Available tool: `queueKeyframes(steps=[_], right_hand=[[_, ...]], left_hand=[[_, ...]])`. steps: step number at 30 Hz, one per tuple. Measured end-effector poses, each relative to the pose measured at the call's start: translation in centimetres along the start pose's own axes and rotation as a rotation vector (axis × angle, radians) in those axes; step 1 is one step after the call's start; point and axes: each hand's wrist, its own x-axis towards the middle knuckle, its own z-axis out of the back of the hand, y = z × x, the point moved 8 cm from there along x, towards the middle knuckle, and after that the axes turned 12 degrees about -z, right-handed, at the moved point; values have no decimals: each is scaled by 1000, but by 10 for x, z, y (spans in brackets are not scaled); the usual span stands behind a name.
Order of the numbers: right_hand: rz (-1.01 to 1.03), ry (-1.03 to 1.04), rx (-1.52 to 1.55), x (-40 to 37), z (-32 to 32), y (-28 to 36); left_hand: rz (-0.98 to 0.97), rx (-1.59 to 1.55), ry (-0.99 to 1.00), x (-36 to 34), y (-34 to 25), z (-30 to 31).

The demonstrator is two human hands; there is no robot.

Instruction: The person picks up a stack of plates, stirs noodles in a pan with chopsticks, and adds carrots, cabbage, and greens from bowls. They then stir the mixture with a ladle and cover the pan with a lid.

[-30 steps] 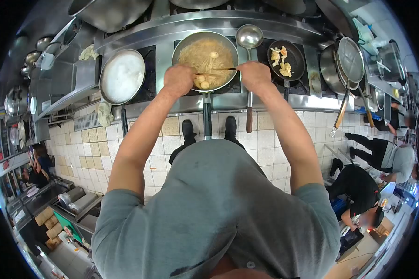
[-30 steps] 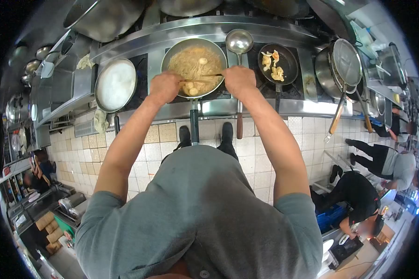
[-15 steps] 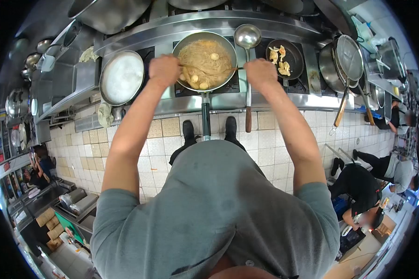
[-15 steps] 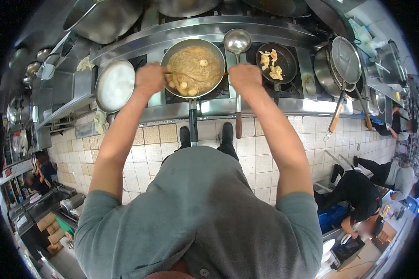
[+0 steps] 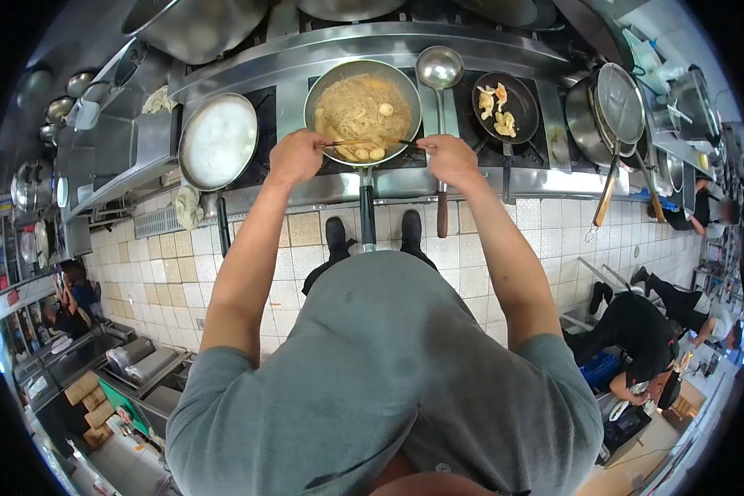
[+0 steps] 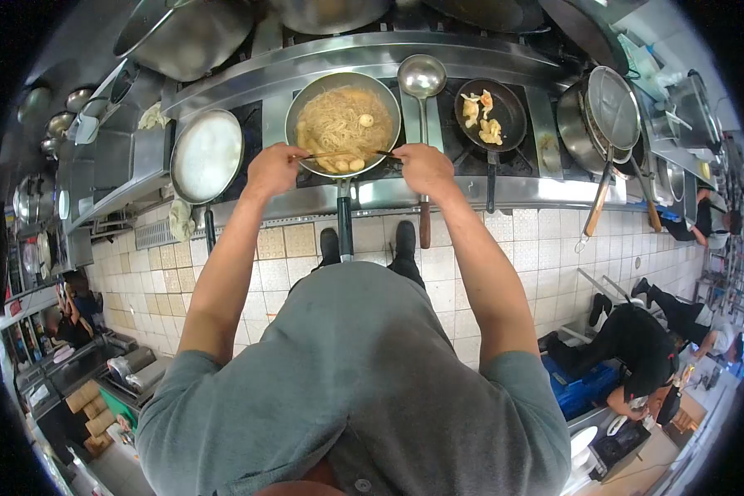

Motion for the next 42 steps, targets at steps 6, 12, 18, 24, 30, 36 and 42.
queueKeyframes(steps=[6, 12, 18, 24, 30, 36, 42], right_hand=[[-5, -141, 101, 14, 34, 31], [37, -222, -193, 13, 64, 39], [133, -178, -421, 33, 9, 55], [98, -144, -406, 25, 52, 32], [108, -119, -508, 46, 18, 80], [46, -105, -464, 37, 50, 56], [87, -46, -539, 49, 14, 68]], left_hand=[[140, -104, -223, 7, 24, 53], [223, 199, -173, -3, 42, 73], [6, 345, -101, 27, 6, 36], [77, 387, 10, 9, 25, 90], [-6, 483, -28, 49, 10, 64], [73, 484, -105, 27, 27, 100], [-42, 481, -39, 44, 22, 43]])
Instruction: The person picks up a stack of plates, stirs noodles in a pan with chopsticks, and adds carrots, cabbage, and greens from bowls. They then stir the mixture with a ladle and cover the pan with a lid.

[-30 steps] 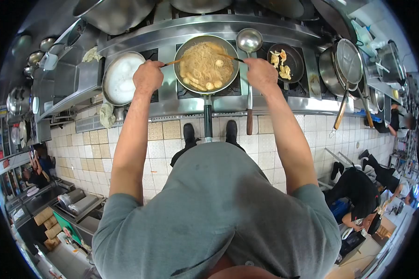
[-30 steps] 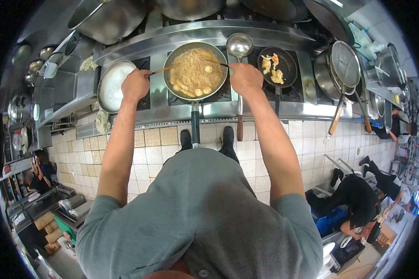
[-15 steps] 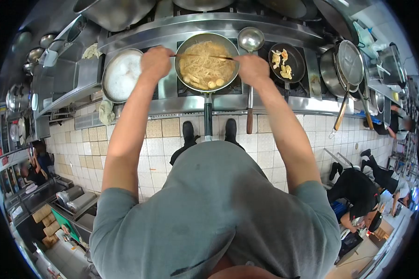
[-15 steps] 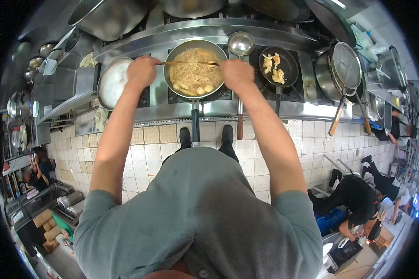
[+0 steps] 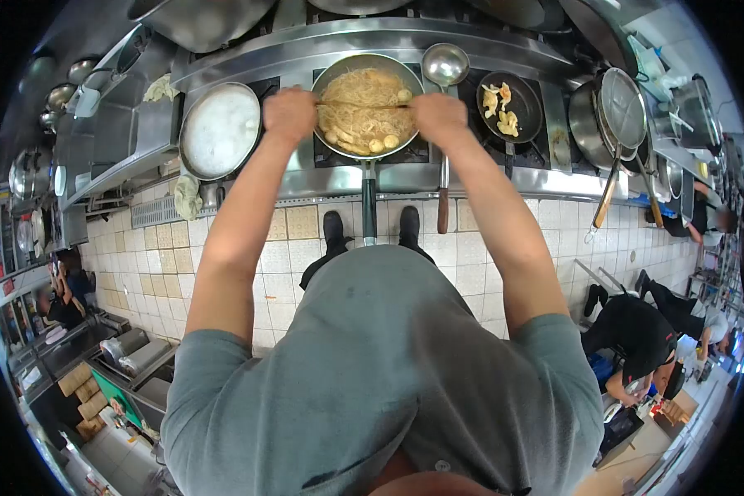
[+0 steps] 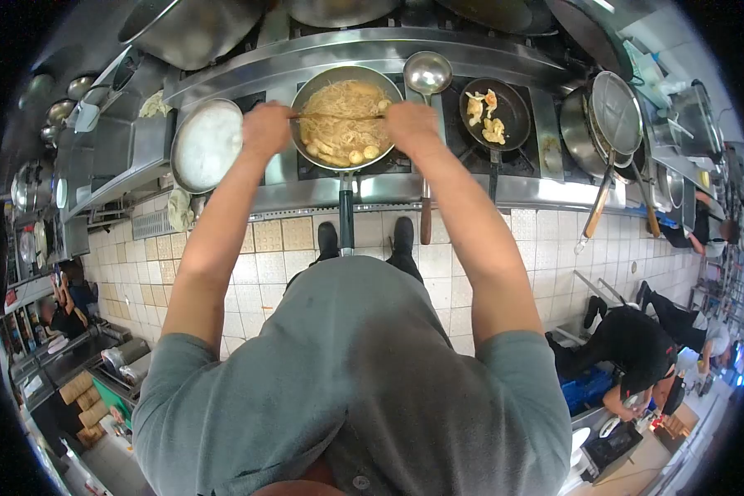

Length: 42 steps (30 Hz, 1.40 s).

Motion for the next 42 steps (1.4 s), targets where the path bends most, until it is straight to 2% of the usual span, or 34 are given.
queueKeyframes(steps=[2, 3, 4, 6, 7, 9, 10, 11, 13, 16, 17, 19, 21, 23, 25, 27, 28, 31, 32, 33, 34, 35, 36, 39, 40, 41, 42], right_hand=[[-68, -21, 29, 2, 8, -39], [-69, -22, 17, -8, 18, -45], [-66, -12, 16, -19, 17, -39], [105, -112, 70, -38, 27, -5], [111, -116, 70, -35, 14, 4], [304, -141, 11, -26, -23, 32], [113, -63, -61, -12, -28, 14], [116, -62, -61, -11, -27, -1], [-87, -131, 5, -11, 11, -39], [9, -94, 45, -35, 40, -11], [9, -97, 48, -29, 27, 5], [176, -120, 61, -9, -7, 46], [125, -96, -12, 0, -6, 41], [78, -66, -85, 4, -3, 27], [-120, -81, -1, 1, 31, -15], [-66, -64, -2, -8, 43, -2], [-15, -55, 3, -12, 46, 10], [97, -178, 24, 23, 6, 56], [96, -189, 24, 27, 0, 55], [92, -106, 17, 32, -10, 54], [85, -8, 13, 27, -18, 55], [77, -2, 17, 18, -18, 46], [71, 15, 11, 0, 0, 31], [94, 6, 72, -27, 34, -5], [75, 9, 71, -24, 35, -7], [77, 8, 71, -20, 24, -1], [122, -27, 65, -16, 7, 14]], left_hand=[[153, 51, 63, -16, 24, 18], [177, -9, 6, -27, 30, 35], [127, -41, -8, -29, 32, 36], [82, -71, -21, -28, 29, 31], [12, -42, -7, -22, 15, 26], [-53, -4, -3, -16, 8, 27], [-53, 41, 80, -21, 6, 23], [-51, 85, 161, -26, 5, 20], [-29, 97, 154, -39, 11, 37], [25, -3, 40, -46, 14, 38], [25, 0, 38, -39, 11, 28], [113, 20, -54, -24, 6, 19], [117, 29, 7, -25, 1, 14], [22, 63, 220, -38, -3, 0], [35, 22, 254, -46, 5, 22], [102, -84, 134, -52, 14, 41], [118, -72, 11, -43, 18, 43], [194, 16, -50, -4, 19, 11], [184, -18, 3, 3, 17, -7], [186, -14, -7, 5, 16, 2], [176, -55, 137, -4, 7, 1], [158, -94, 282, -17, -2, 1], [119, -83, 316, -30, -4, 9], [78, -208, 215, -57, 5, 36], [167, -243, 289, -55, 7, 48], [170, -243, 288, -47, 5, 42], [128, -265, 121, -31, 2, 39]])
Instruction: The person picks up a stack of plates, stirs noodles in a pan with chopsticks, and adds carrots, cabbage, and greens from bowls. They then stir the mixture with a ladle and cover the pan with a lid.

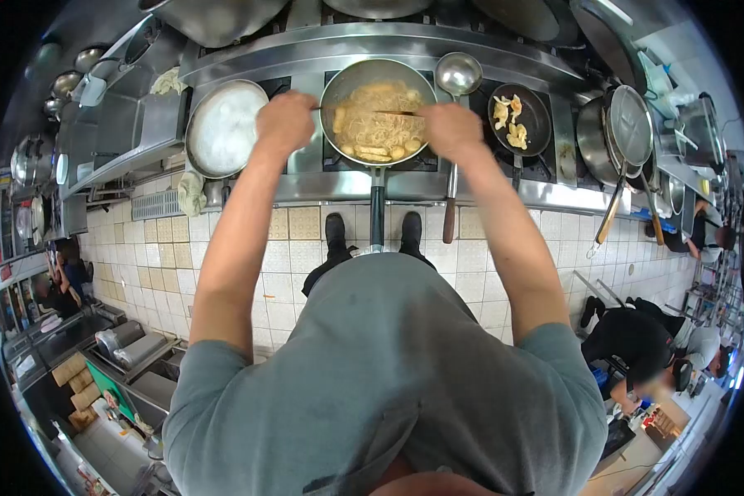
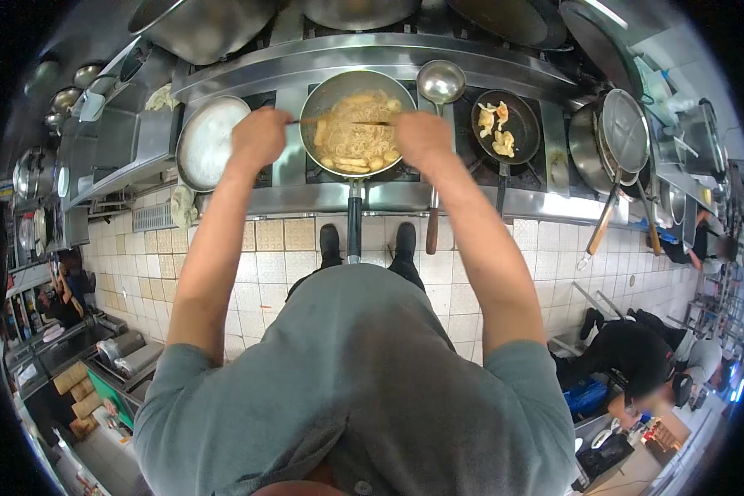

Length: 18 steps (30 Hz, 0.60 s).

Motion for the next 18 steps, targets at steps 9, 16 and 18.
queueKeyframes(steps=[9, 16, 18], right_hand=[[-143, 17, -34, -20, 22, -70], [-57, -57, 51, 5, -14, -19], [-198, 10, -8, -1, -2, -49]], left_hand=[[83, 103, -17, -2, 38, 9], [-4, 197, -37, 50, -2, -54], [24, 222, -85, 34, 25, -33]])
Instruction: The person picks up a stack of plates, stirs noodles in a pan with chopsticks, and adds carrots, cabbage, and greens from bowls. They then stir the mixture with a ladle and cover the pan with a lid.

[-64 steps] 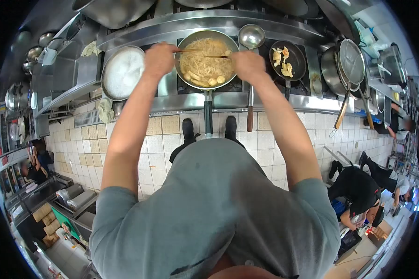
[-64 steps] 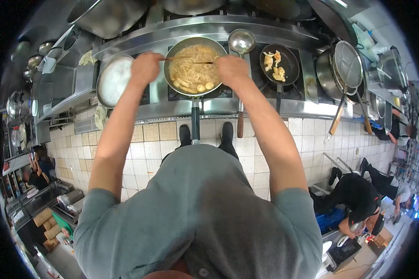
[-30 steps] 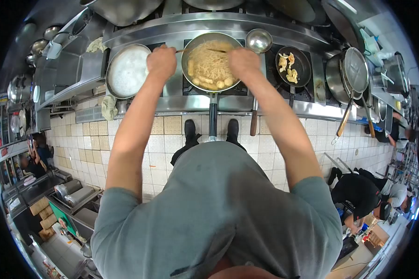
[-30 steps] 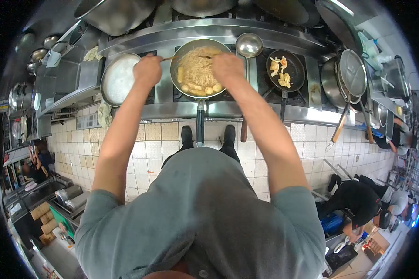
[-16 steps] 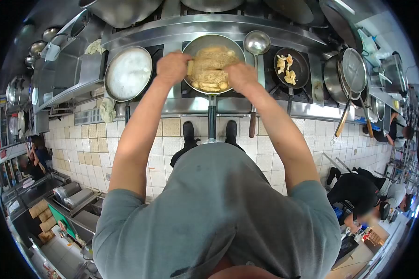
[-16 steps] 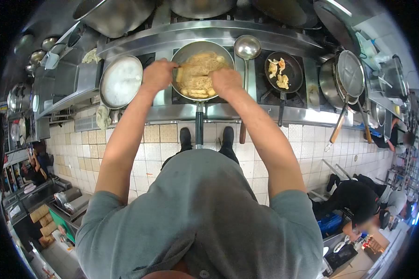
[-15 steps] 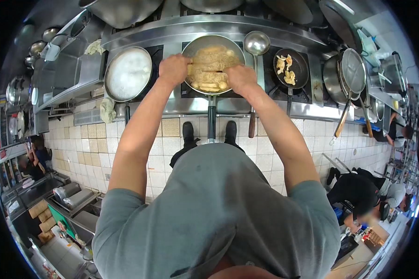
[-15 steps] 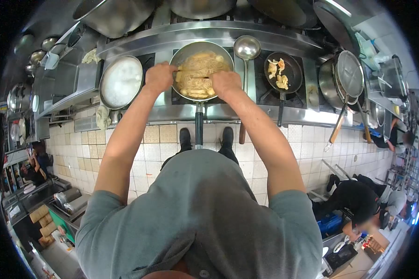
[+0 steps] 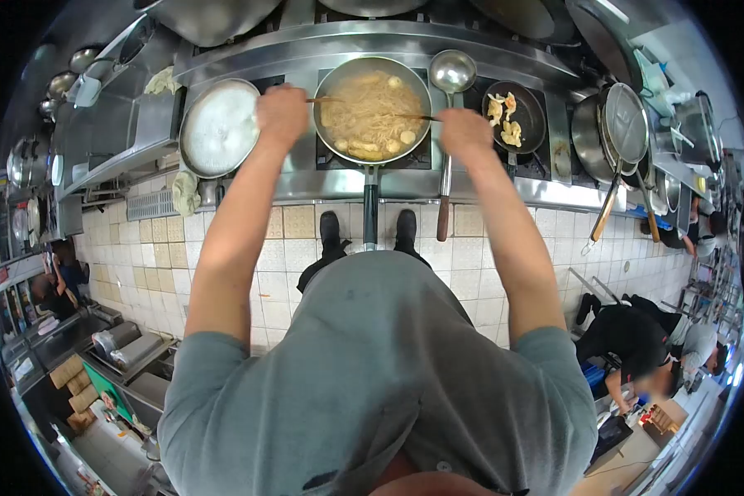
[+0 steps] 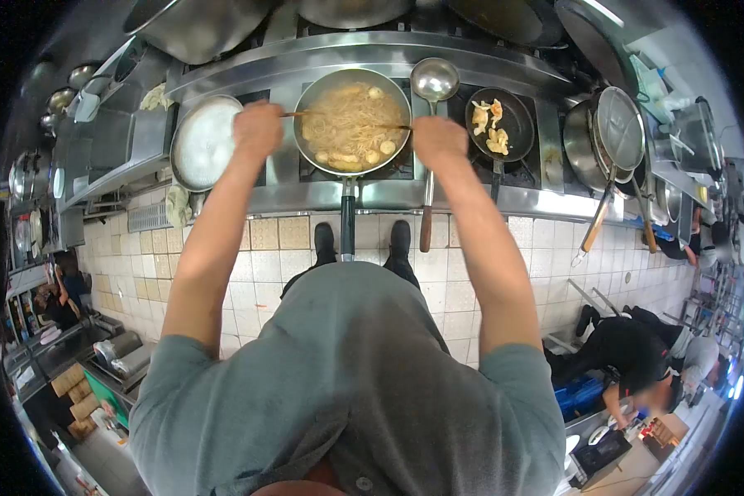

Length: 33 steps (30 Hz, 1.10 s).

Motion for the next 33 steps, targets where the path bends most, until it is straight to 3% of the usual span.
queueKeyframes(steps=[1, 2, 5, 7, 9, 12, 17, 19, 20, 23, 25, 27, 28, 31, 33], right_hand=[[-28, 66, -104, 6, 2, -15], [10, -19, -62, 0, 17, -16], [119, -74, 21, -20, 14, 18], [192, -68, 60, -16, 3, 32], [135, -11, -166, 2, -24, 26], [19, -86, -76, -1, 20, -14], [85, -85, -73, -4, -5, 32], [200, -69, -154, -6, -9, 58], [87, -80, -125, -4, 0, 36], [-9, -233, -85, 1, 29, -4], [66, -258, -49, -16, 33, 16], [284, -105, -6, -30, 14, 63], [288, -113, -6, -25, 7, 65], [225, 2, -137, -10, -14, 60], [-15, -57, -150, -2, 16, 18]], left_hand=[[41, 20, -45, -6, 12, 19], [40, 18, -36, -8, 11, 27], [-105, -78, -120, -14, -16, 39], [-258, -3, -16, -7, -52, 23], [-159, 183, 88, -4, -28, 3], [0, 98, 70, -20, 15, 43], [-99, -33, -73, -10, -12, 25], [-133, 150, 9, -6, -23, 14], [-114, 178, 87, -9, -11, 7], [-62, 152, 6, -35, 13, 48], [-102, 108, -15, -37, 11, 50], [-212, 66, -106, -24, -8, 35], [-183, 177, -2, -19, -17, 21], [-164, 137, 119, -37, -17, 16], [-169, 100, 89, -47, -8, 35]])
